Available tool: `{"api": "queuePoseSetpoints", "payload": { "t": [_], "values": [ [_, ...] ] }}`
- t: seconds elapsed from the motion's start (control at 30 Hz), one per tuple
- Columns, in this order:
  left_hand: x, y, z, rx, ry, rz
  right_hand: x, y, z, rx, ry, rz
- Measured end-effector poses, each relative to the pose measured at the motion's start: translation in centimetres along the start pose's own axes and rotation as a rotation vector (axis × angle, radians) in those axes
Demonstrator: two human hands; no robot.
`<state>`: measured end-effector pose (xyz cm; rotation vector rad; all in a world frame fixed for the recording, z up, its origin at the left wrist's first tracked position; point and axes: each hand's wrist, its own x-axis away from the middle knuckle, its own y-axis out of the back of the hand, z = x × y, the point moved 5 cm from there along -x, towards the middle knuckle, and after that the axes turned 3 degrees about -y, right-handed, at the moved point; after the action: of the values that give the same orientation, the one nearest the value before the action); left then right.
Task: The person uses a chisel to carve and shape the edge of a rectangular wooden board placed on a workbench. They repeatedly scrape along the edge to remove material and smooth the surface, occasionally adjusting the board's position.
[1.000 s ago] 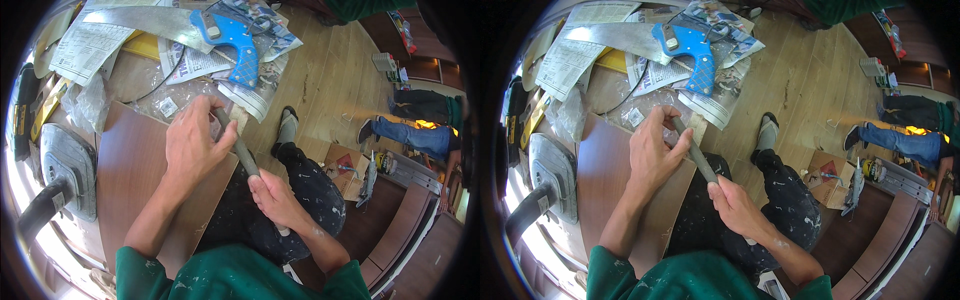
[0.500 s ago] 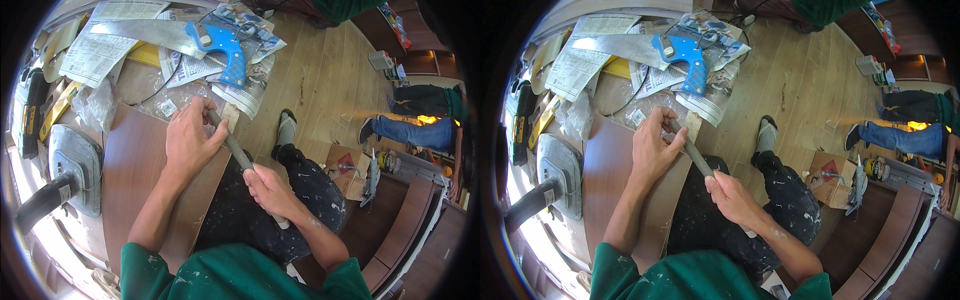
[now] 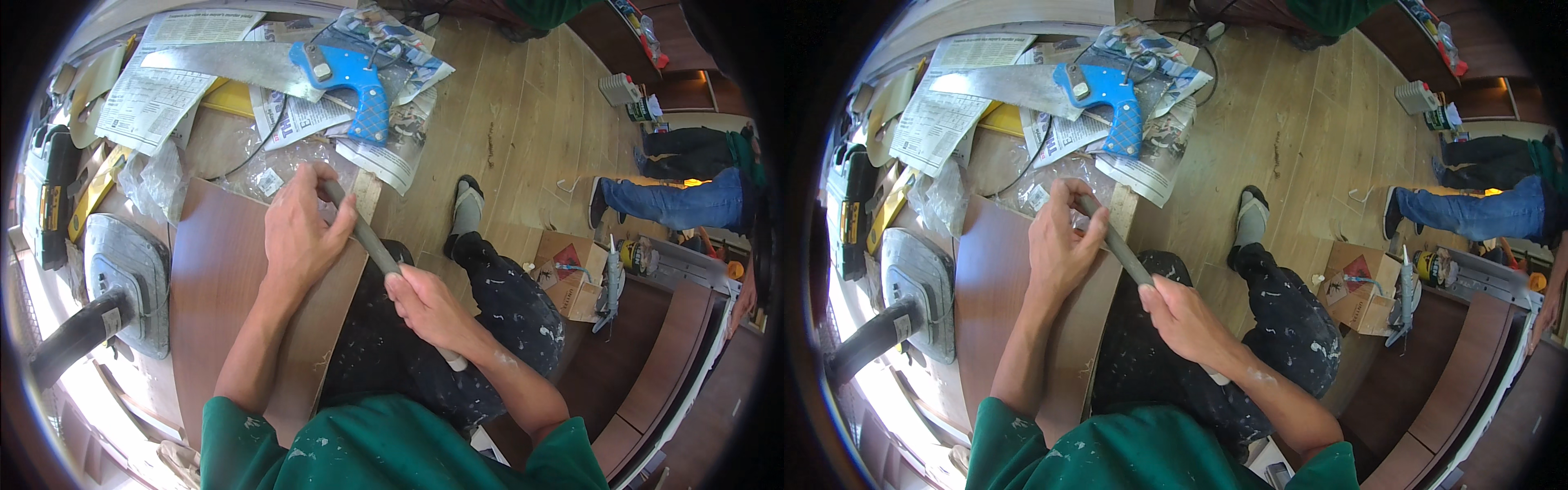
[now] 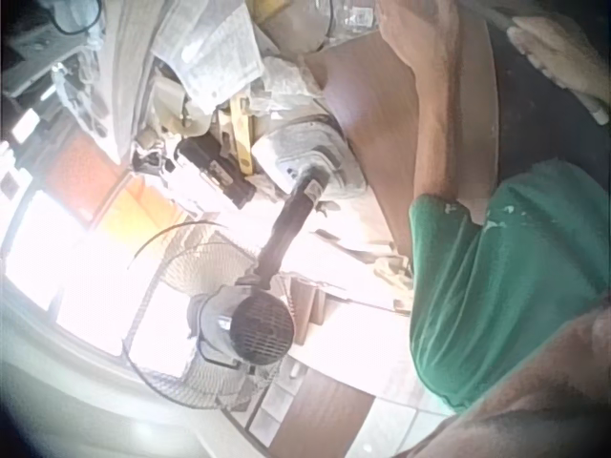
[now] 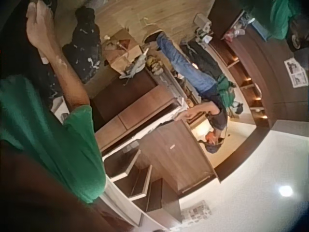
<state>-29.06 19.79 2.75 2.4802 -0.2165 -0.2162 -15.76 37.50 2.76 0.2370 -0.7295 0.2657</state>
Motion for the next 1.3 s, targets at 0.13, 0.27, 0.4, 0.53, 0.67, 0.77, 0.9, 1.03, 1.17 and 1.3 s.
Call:
{"api": "queuePoseSetpoints", "payload": {
  "t": [0.13,0.27,0.4,0.53,0.67,0.77,0.9,1.03,1.17,1.3],
  "values": [
    [0.3,0.0,-0.6,-0.034,-0.107,0.034,0.9,0.0,-0.4,-0.010,-0.050,0.004],
    [0.1,-0.1,-0.8,-0.051,-0.091,0.033,0.7,-0.8,-1.0,-0.064,-0.056,0.003],
    [0.4,0.1,0.6,-0.039,0.006,0.006,-0.5,-3.5,0.1,-0.013,0.044,0.017],
    [0.0,1.3,0.8,0.136,-0.058,-0.165,0.5,-1.8,0.0,-0.017,0.059,-0.024],
    [0.3,1.4,1.3,0.385,-0.028,-0.212,3.0,2.0,0.6,-0.158,-0.060,-0.046],
    [0.1,1.6,1.3,0.456,0.023,-0.212,2.9,1.6,-0.1,-0.187,-0.094,-0.004],
    [0.0,1.6,1.3,0.459,0.009,-0.226,2.0,-0.4,-1.3,-0.168,-0.120,0.040],
    [0.1,1.5,1.5,0.454,-0.011,-0.233,1.4,-1.2,-1.6,-0.105,-0.076,0.026],
    [0.1,1.5,2.0,0.501,-0.021,-0.231,0.3,-2.6,-0.8,-0.102,-0.048,0.046],
    [0.0,1.4,2.6,0.600,0.016,-0.295,3.3,-2.4,-0.8,-0.249,-0.205,0.149]
  ]
}}
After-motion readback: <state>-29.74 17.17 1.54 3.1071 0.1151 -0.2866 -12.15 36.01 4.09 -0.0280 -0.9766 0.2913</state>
